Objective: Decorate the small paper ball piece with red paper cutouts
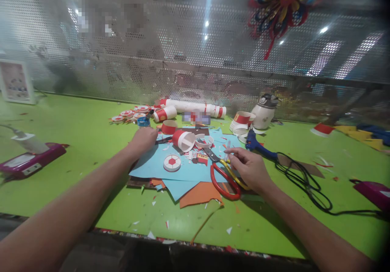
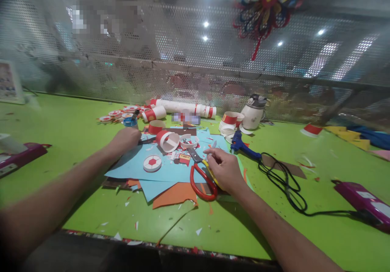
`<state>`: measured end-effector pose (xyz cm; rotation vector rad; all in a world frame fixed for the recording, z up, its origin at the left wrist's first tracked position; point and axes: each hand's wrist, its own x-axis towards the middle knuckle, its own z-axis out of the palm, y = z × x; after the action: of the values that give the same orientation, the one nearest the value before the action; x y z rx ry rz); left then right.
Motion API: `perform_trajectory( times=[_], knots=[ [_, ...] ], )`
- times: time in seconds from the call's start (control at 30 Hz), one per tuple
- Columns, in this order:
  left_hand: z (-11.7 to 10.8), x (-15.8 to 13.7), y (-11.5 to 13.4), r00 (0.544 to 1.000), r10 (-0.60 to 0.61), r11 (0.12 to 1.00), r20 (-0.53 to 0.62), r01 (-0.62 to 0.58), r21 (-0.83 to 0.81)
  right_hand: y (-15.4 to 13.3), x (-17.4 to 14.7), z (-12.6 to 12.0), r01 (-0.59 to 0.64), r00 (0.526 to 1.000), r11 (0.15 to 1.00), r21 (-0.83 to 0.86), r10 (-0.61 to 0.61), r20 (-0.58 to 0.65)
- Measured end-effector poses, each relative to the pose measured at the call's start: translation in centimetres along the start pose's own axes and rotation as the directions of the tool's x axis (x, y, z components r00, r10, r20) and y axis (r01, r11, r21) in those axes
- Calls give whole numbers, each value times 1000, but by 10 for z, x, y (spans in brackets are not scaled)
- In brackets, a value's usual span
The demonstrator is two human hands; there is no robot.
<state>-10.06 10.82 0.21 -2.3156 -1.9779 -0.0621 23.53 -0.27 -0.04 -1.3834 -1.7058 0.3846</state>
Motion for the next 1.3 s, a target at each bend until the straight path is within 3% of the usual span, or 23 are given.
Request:
perform_trajectory(
  times=[0.5,0.77,0.87,1.03,1.17,1.3],
  knots=[
    [7,6,0,999,-43,994,9,44,-97,-4,-1,0,31,999,1000,-2,-31,40],
    [-8,11,-26,989,-144,912,23,142,-384,-1,1,-3,26,1000,1000,3,-26,2],
    [-18,10,-41,980,-199,787,0,160,-595,0,2,-2,37,999,999,-12,-37,3],
    [-25,1,-43,978,-207,413,33,117,-903,0,3,-2,28,1000,999,-31,-28,11],
    [-35,-7,-30,989,-125,160,74,93,-983,-1,2,-1,27,1000,999,-43,-27,10],
    [-47,-18,-5,996,-3,11,90,90,-996,0,3,-3,13,1000,998,-66,-12,11]
  ],
)
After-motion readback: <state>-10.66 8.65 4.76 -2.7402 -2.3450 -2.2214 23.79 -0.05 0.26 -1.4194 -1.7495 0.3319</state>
